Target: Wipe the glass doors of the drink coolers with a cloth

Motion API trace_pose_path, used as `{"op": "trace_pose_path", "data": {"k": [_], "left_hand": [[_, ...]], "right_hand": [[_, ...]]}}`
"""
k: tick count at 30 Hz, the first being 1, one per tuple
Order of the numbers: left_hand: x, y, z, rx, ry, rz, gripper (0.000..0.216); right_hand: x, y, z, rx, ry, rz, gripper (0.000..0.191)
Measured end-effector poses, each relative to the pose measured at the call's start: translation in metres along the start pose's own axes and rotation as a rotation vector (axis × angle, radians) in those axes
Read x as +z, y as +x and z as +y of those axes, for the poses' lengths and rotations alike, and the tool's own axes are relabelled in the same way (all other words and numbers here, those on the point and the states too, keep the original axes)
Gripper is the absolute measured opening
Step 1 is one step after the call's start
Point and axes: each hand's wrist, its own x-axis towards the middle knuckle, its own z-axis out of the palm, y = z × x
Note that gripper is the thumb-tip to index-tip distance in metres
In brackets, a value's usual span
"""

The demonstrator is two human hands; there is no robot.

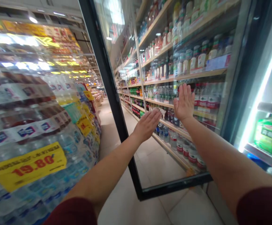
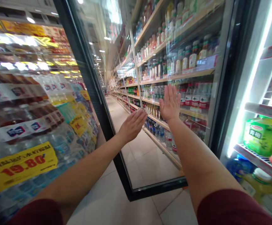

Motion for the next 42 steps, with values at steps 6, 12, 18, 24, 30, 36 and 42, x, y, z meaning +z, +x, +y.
{"op": "trace_pose_path", "data": {"k": [6, 12, 18, 24, 30, 36, 42], "left_hand": [[-0.005, 0.016, -0.024, -0.399, 0.063, 0.191, 0.07], [0.0, 0.009, -0.008, 0.051, 0.003, -0.013, 0.07], [-0.01, 0.024, -0.035, -0.341, 0.044, 0.197, 0.078], [-0.001, 0.008, -0.017, 0.143, -0.008, -0.041, 0.078], [-0.01, 0.024, -0.033, -0.312, 0.031, 0.178, 0.077], [-0.008, 0.021, -0.03, 0.011, 0.01, 0.008, 0.072], [-0.006, 0.019, -0.024, -0.254, 0.079, 0.186, 0.075]], "right_hand": [[0.0, 0.0, 0.0, 0.004, -0.012, -0.006, 0.072], [0.003, 0.001, 0.0, -0.005, 0.0, 0.016, 0.073], [0.0, 0.002, -0.001, 0.009, -0.005, -0.021, 0.073], [-0.001, 0.001, -0.002, 0.006, 0.024, -0.007, 0.072], [0.0, 0.002, 0.0, 0.007, 0.041, -0.014, 0.073], [-0.001, 0.002, -0.001, 0.015, 0.007, -0.022, 0.072], [0.003, 0.002, 0.002, 0.008, 0.052, -0.011, 0.074]]}}
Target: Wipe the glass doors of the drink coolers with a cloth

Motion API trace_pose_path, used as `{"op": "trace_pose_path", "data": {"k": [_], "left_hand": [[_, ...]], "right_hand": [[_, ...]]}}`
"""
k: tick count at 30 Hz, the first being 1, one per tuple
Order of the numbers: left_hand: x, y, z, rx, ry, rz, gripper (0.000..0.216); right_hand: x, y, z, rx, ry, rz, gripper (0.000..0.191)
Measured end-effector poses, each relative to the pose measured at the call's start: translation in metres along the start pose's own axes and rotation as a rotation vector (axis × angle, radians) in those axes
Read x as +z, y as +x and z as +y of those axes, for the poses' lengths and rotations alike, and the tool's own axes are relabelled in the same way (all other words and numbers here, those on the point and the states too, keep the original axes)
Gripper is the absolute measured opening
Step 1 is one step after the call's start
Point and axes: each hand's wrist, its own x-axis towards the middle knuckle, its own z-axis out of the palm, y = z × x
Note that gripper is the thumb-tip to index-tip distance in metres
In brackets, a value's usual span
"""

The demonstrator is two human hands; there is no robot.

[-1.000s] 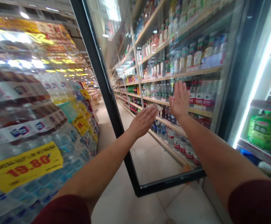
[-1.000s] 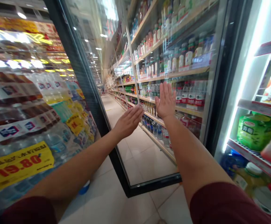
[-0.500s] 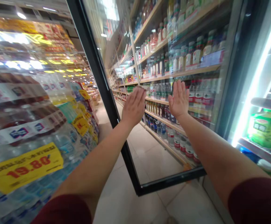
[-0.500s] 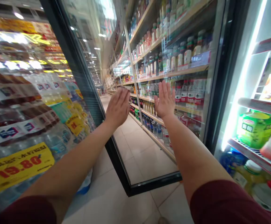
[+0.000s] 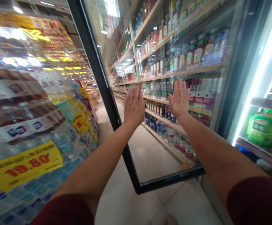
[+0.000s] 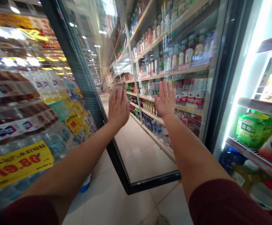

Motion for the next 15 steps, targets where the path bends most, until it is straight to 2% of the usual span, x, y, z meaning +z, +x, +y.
{"op": "trace_pose_path", "data": {"k": [3, 4, 5, 8, 10, 11, 14, 15], "left_hand": [[0.0, -0.013, 0.008, 0.318, -0.091, -0.166, 0.071], [-0.002, -0.014, 0.006, 0.341, -0.106, -0.195, 0.069], [-0.003, -0.012, 0.002, 0.291, -0.109, -0.196, 0.068], [-0.006, -0.002, -0.009, -0.044, -0.078, -0.074, 0.071], [-0.006, -0.002, -0.008, -0.127, -0.059, -0.01, 0.075], [-0.005, -0.005, -0.004, -0.069, -0.058, -0.015, 0.075], [-0.003, -0.017, 0.005, 0.273, -0.072, -0.122, 0.072], [-0.003, -0.018, 0.005, 0.312, -0.065, -0.137, 0.071]], "right_hand": [[0.0, 0.0, 0.0, 0.003, -0.002, -0.007, 0.074], [-0.001, 0.0, -0.001, 0.004, -0.008, -0.009, 0.073], [-0.001, 0.0, -0.001, 0.003, -0.013, -0.012, 0.073], [-0.004, -0.001, -0.004, 0.005, -0.027, -0.016, 0.072], [-0.006, -0.001, -0.005, 0.011, -0.035, -0.018, 0.072], [-0.006, -0.001, -0.006, 0.014, -0.038, -0.016, 0.072], [-0.005, -0.001, -0.006, 0.014, -0.035, -0.011, 0.072], [-0.005, -0.001, -0.005, 0.011, -0.031, -0.008, 0.072]]}}
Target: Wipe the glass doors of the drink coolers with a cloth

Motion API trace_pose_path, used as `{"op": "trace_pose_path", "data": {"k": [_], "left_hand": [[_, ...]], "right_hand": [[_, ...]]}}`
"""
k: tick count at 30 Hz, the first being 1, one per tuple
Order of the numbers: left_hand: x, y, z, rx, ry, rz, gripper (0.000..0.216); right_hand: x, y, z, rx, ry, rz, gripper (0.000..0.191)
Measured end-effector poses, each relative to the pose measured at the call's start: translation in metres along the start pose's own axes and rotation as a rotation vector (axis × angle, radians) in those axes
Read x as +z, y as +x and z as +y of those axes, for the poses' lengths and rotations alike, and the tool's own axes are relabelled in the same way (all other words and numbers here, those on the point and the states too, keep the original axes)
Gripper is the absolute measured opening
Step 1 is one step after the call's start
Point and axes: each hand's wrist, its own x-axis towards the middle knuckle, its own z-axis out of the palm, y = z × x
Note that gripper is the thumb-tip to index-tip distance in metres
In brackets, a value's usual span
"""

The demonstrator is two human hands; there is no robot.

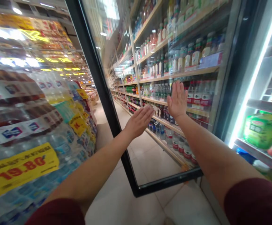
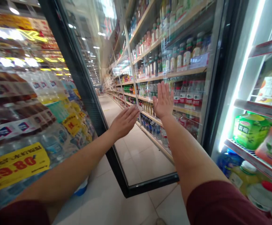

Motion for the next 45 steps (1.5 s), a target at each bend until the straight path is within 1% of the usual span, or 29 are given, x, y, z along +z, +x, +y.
{"op": "trace_pose_path", "data": {"k": [1, 4, 5, 6, 7, 10, 11, 12, 16, 17, 18, 19, 21, 22, 23, 24, 27, 28, 29, 32, 33, 34, 37, 38, 39, 40, 43, 44, 45], "left_hand": [[-0.001, 0.001, -0.002, -0.033, 0.016, 0.011, 0.07], [-0.002, 0.008, -0.011, -0.34, 0.071, 0.141, 0.072], [-0.001, 0.009, -0.01, -0.407, 0.073, 0.168, 0.073], [0.001, 0.01, -0.006, -0.427, 0.07, 0.176, 0.074], [0.003, 0.009, 0.0, -0.388, 0.061, 0.156, 0.074], [0.009, 0.001, 0.018, -0.101, 0.018, 0.0, 0.073], [0.009, 0.0, 0.02, -0.052, 0.014, -0.026, 0.072], [0.008, 0.0, 0.018, -0.061, 0.016, -0.023, 0.07], [0.002, 0.009, 0.001, -0.405, 0.033, 0.142, 0.072], [0.001, 0.012, 0.0, -0.443, 0.025, 0.16, 0.073], [0.001, 0.012, 0.001, -0.427, 0.011, 0.15, 0.073], [0.001, 0.012, 0.002, -0.356, -0.008, 0.111, 0.073], [0.0, 0.01, 0.006, -0.145, -0.045, -0.005, 0.071], [-0.001, 0.009, 0.006, -0.078, -0.049, -0.046, 0.07], [-0.002, 0.008, 0.005, -0.069, -0.039, -0.054, 0.068], [-0.004, 0.008, 0.002, -0.122, -0.019, -0.03, 0.067], [-0.007, 0.008, -0.005, -0.382, 0.027, 0.11, 0.07], [-0.007, 0.008, -0.003, -0.414, 0.028, 0.132, 0.071], [-0.005, 0.007, -0.001, -0.392, 0.021, 0.127, 0.071], [-0.002, 0.004, 0.009, -0.159, -0.009, 0.014, 0.069], [-0.001, 0.003, 0.01, -0.116, -0.011, -0.01, 0.068], [-0.001, 0.004, 0.009, -0.125, -0.006, -0.012, 0.068], [-0.003, 0.006, 0.005, -0.337, 0.019, 0.073, 0.071], [-0.003, 0.007, 0.005, -0.381, 0.015, 0.091, 0.072], [-0.002, 0.007, 0.006, -0.381, 0.003, 0.087, 0.072], [-0.002, 0.007, 0.007, -0.338, -0.011, 0.065, 0.072], [0.0, 0.006, 0.008, -0.152, -0.022, -0.008, 0.069], [0.0, 0.006, 0.007, -0.145, -0.006, 0.001, 0.068], [0.0, 0.006, 0.005, -0.18, 0.016, 0.029, 0.067]], "right_hand": [[0.001, 0.0, 0.001, -0.004, 0.006, 0.002, 0.073], [0.003, 0.0, 0.003, -0.01, 0.025, 0.007, 0.073], [0.003, 0.0, 0.004, -0.011, 0.031, 0.009, 0.073], [0.003, 0.0, 0.004, -0.011, 0.036, 0.01, 0.073], [0.003, 0.0, 0.004, -0.011, 0.039, 0.009, 0.073], [0.002, 0.0, 0.003, -0.006, 0.036, -0.006, 0.073], [0.002, 0.0, 0.003, -0.006, 0.028, -0.012, 0.073], [0.001, 0.0, 0.003, -0.005, 0.02, -0.014, 0.073], [0.0, 0.0, 0.003, -0.011, 0.001, 0.007, 0.073], [-0.001, 0.0, 0.002, -0.012, 0.0, 0.012, 0.073], [-0.001, -0.001, 0.002, -0.013, -0.001, 0.015, 0.072], [-0.002, -0.001, 0.001, -0.013, -0.002, 0.017, 0.072], [-0.002, -0.001, 0.001, -0.014, -0.004, 0.018, 0.072], [-0.002, -0.001, 0.0, -0.015, -0.005, 0.02, 0.072], [-0.002, -0.002, 0.0, -0.015, -0.005, 0.022, 0.072], [-0.002, -0.002, 0.0, -0.016, -0.005, 0.022, 0.072], [-0.001, -0.002, 0.001, -0.018, 0.0, 0.019, 0.071], [-0.001, -0.002, 0.001, -0.02, 0.002, 0.017, 0.071], [-0.002, -0.002, 0.002, -0.021, 0.003, 0.016, 0.071], [-0.001, -0.003, 0.002, -0.023, 0.002, 0.024, 0.07], [-0.001, -0.003, 0.002, -0.024, 0.003, 0.028, 0.07], [-0.001, -0.003, 0.002, -0.024, 0.004, 0.031, 0.07], [-0.001, -0.003, 0.003, -0.028, -0.001, 0.029, 0.072], [-0.001, -0.003, 0.003, -0.027, -0.006, 0.028, 0.072], [0.0, -0.003, 0.003, -0.024, -0.012, 0.028, 0.072], [0.0, -0.002, 0.003, -0.021, -0.017, 0.03, 0.072], [0.001, -0.002, 0.003, -0.02, -0.021, 0.034, 0.072], [0.001, -0.002, 0.003, -0.023, -0.021, 0.035, 0.071], [0.001, -0.002, 0.003, -0.026, -0.02, 0.038, 0.071]]}}
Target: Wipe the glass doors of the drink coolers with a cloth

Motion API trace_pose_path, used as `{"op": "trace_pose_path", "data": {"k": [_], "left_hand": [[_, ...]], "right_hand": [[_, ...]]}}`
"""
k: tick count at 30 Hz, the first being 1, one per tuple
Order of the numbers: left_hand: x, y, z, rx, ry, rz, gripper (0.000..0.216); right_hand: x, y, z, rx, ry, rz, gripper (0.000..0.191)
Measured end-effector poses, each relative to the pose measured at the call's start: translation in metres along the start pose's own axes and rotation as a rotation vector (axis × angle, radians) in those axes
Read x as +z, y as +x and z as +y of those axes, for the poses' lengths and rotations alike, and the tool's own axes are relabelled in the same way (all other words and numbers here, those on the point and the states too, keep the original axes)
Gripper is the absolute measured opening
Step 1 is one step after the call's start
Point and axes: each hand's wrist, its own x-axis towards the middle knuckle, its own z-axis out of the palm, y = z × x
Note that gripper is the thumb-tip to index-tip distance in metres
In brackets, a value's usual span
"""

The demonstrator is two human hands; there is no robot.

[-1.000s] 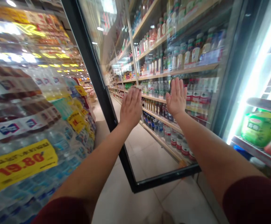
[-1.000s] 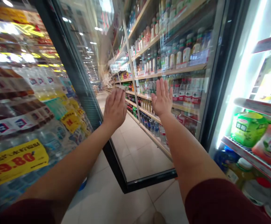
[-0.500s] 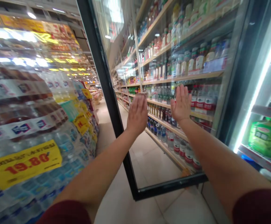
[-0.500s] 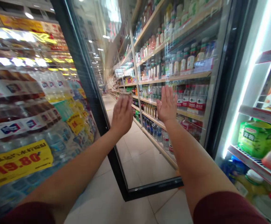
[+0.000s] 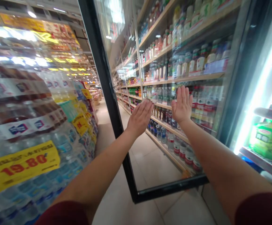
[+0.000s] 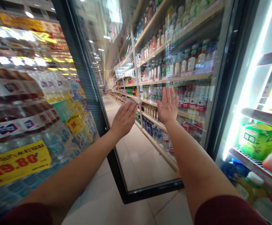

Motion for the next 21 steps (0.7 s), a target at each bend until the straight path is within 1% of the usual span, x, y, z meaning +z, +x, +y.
{"op": "trace_pose_path", "data": {"k": [3, 4, 5, 7, 8, 9, 10, 13, 14, 15, 16, 18, 19, 20, 21], "left_hand": [[0.002, 0.001, 0.001, -0.183, 0.032, 0.095, 0.068], [0.004, -0.001, 0.003, -0.192, 0.026, 0.091, 0.069], [0.005, -0.002, 0.006, -0.145, 0.011, 0.065, 0.07], [0.006, -0.005, 0.01, 0.03, -0.02, -0.019, 0.069], [0.006, -0.005, 0.01, 0.093, -0.027, -0.05, 0.068], [0.005, -0.005, 0.008, 0.107, -0.024, -0.055, 0.067], [0.005, -0.003, 0.005, 0.061, -0.011, -0.033, 0.066], [0.006, 0.001, 0.001, -0.235, 0.028, 0.105, 0.067], [0.007, 0.0, 0.004, -0.289, 0.024, 0.132, 0.068], [0.01, -0.004, 0.01, -0.29, 0.011, 0.132, 0.068], [0.012, -0.008, 0.016, -0.23, -0.008, 0.106, 0.069], [0.016, -0.017, 0.027, -0.034, -0.044, 0.02, 0.067], [0.016, -0.02, 0.029, 0.032, -0.049, -0.01, 0.066], [0.016, -0.021, 0.028, 0.042, -0.041, -0.013, 0.064], [0.015, -0.02, 0.025, -0.006, -0.021, 0.016, 0.063]], "right_hand": [[0.001, 0.0, 0.0, 0.001, 0.003, 0.005, 0.072], [0.001, 0.0, 0.0, 0.003, 0.006, 0.005, 0.072], [0.001, 0.0, 0.0, 0.004, 0.011, 0.004, 0.072], [0.0, 0.0, 0.0, 0.005, 0.019, -0.001, 0.071], [0.0, 0.0, 0.0, 0.003, 0.023, -0.005, 0.071], [0.0, 0.0, 0.0, 0.001, 0.026, -0.009, 0.071], [0.0, 0.0, 0.0, 0.0, 0.026, -0.015, 0.071], [-0.001, 0.001, -0.001, 0.003, 0.021, -0.024, 0.07], [-0.001, 0.001, -0.001, 0.005, 0.018, -0.024, 0.07], [-0.001, 0.001, -0.001, 0.008, 0.016, -0.025, 0.07], [-0.001, 0.001, 0.0, 0.008, 0.015, -0.027, 0.07], [-0.001, 0.001, 0.001, 0.0, 0.018, -0.033, 0.07], [0.0, 0.001, 0.001, -0.005, 0.021, -0.037, 0.07], [0.0, 0.001, 0.002, -0.009, 0.023, -0.041, 0.071], [0.0, 0.001, 0.003, -0.013, 0.024, -0.044, 0.071]]}}
